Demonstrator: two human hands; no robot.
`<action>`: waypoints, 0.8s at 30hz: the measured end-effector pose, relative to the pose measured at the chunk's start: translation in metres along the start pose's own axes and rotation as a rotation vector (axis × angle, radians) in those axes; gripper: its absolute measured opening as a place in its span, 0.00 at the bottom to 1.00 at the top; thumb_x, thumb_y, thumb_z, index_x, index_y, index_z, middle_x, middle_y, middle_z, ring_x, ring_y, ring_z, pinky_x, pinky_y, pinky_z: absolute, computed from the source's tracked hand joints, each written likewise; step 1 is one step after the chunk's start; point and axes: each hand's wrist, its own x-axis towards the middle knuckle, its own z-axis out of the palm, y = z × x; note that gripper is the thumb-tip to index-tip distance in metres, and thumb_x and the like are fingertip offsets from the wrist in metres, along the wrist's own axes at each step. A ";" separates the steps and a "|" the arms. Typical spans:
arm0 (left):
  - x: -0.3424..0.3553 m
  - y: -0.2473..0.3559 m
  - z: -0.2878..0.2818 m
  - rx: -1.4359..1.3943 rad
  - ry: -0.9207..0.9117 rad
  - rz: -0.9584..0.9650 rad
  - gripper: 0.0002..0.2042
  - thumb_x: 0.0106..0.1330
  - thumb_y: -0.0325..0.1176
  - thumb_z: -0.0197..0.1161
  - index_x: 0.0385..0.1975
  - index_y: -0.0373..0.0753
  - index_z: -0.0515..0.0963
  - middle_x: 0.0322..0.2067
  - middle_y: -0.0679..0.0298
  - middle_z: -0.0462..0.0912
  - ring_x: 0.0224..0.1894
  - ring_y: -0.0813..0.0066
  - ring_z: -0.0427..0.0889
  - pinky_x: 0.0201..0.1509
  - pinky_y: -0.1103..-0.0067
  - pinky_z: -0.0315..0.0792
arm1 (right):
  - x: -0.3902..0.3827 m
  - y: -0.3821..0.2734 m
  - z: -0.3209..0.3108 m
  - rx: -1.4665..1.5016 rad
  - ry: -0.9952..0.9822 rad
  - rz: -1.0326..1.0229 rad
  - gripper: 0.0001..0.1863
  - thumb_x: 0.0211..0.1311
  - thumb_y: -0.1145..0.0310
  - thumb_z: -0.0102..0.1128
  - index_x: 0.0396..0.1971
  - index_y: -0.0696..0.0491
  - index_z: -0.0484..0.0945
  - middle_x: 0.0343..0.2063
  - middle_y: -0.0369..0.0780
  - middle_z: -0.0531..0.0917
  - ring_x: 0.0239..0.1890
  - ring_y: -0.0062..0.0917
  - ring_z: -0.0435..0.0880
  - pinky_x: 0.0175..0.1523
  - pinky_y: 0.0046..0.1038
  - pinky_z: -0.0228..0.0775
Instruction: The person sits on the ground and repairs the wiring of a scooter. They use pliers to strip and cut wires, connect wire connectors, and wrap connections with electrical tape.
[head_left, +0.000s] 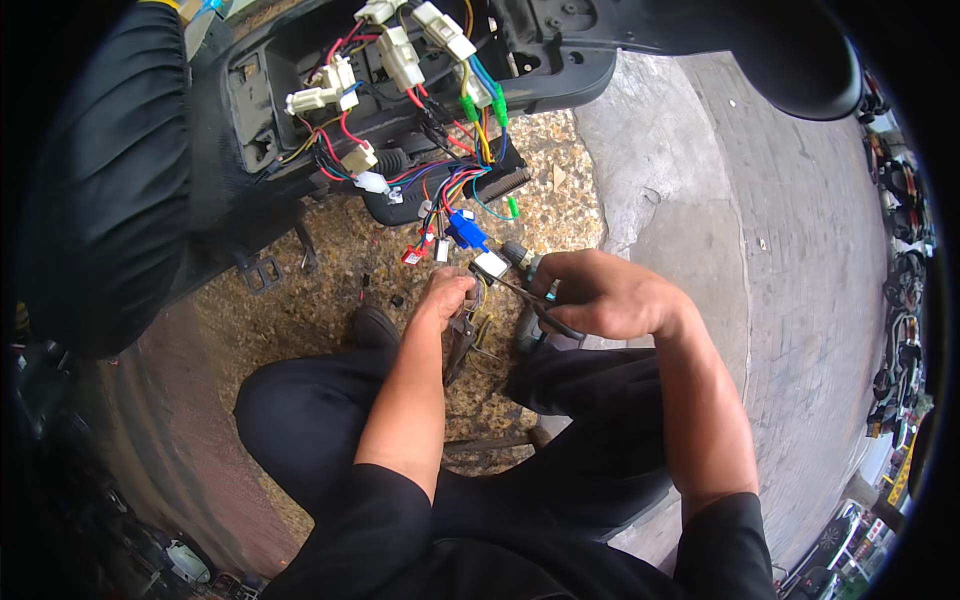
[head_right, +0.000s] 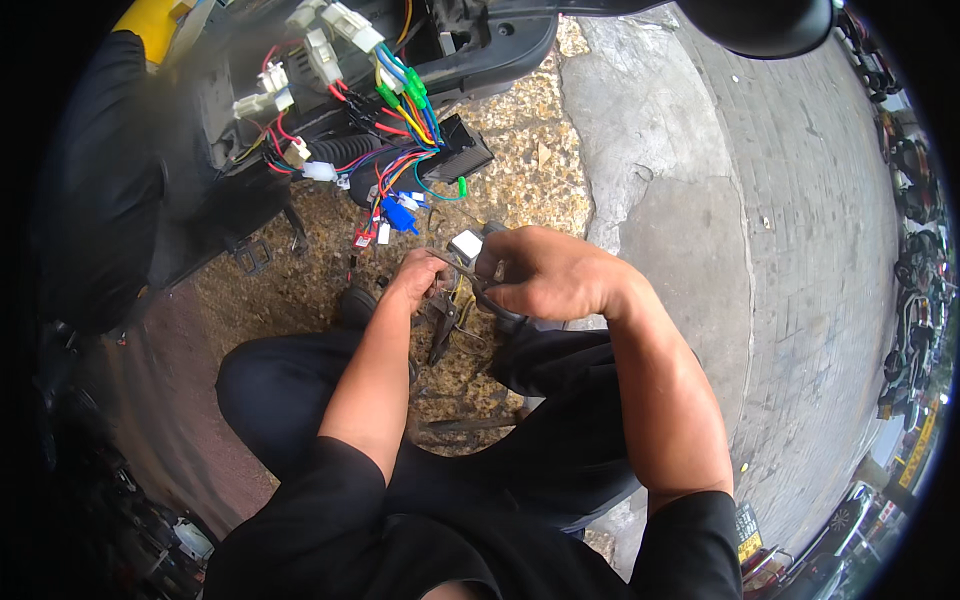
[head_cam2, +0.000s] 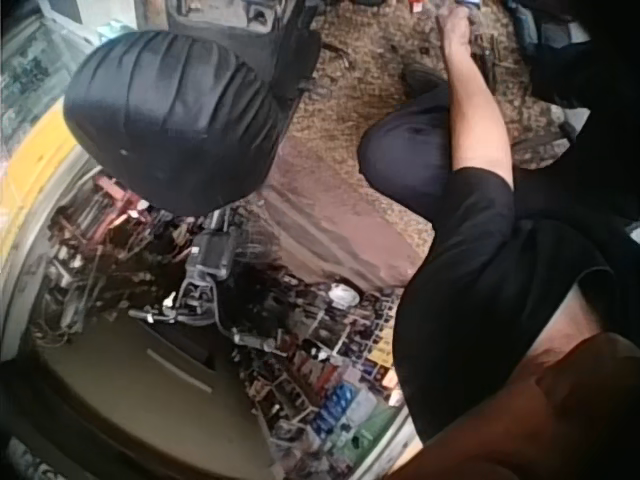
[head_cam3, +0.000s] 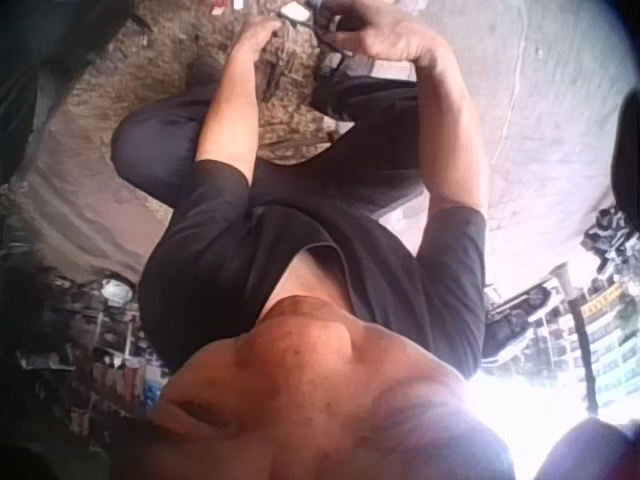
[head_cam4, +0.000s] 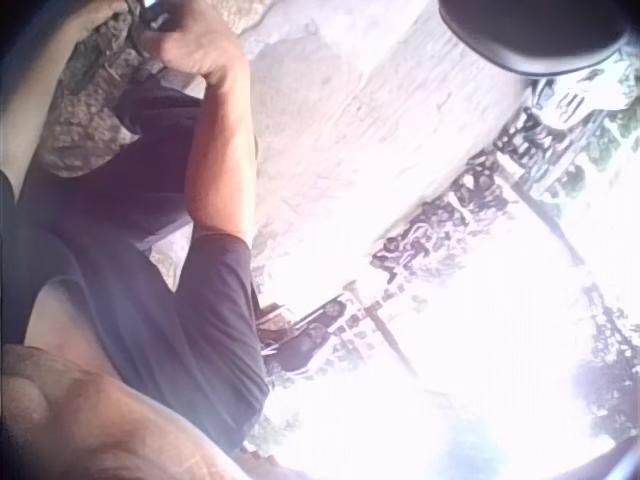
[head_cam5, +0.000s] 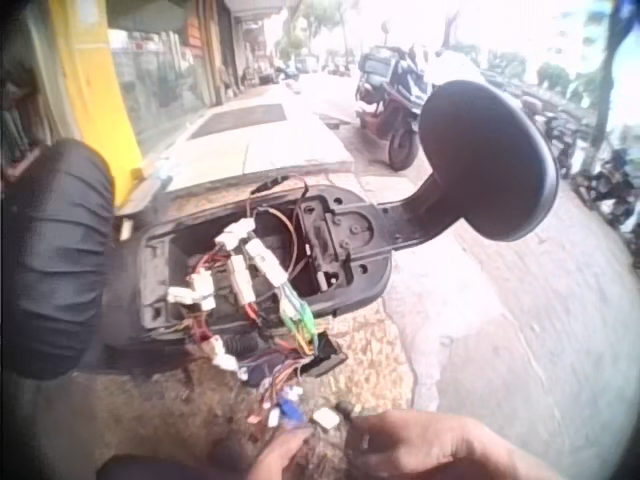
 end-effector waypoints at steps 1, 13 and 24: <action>-0.012 0.014 -0.006 0.003 -0.030 0.047 0.04 0.58 0.31 0.62 0.29 0.38 0.80 0.21 0.68 0.77 0.17 0.81 0.70 0.17 0.79 0.59 | 0.006 0.006 0.003 -0.013 -0.019 -0.003 0.18 0.56 0.64 0.61 0.44 0.59 0.79 0.35 0.46 0.85 0.40 0.31 0.83 0.47 0.32 0.74; -0.134 0.119 -0.050 0.351 0.003 0.333 0.05 0.61 0.29 0.63 0.31 0.35 0.81 0.25 0.71 0.78 0.29 0.81 0.73 0.34 0.79 0.67 | 0.033 0.024 0.059 0.698 -0.009 0.188 0.12 0.64 0.56 0.59 0.34 0.49 0.75 0.20 0.35 0.79 0.13 0.16 0.67 0.19 0.23 0.63; -0.187 0.129 -0.048 0.634 0.056 0.511 0.06 0.61 0.30 0.63 0.31 0.33 0.80 0.23 0.65 0.78 0.29 0.78 0.73 0.34 0.75 0.68 | 0.032 0.013 0.090 0.969 -0.077 0.007 0.12 0.66 0.56 0.60 0.34 0.49 0.72 0.21 0.37 0.78 0.12 0.15 0.64 0.17 0.24 0.62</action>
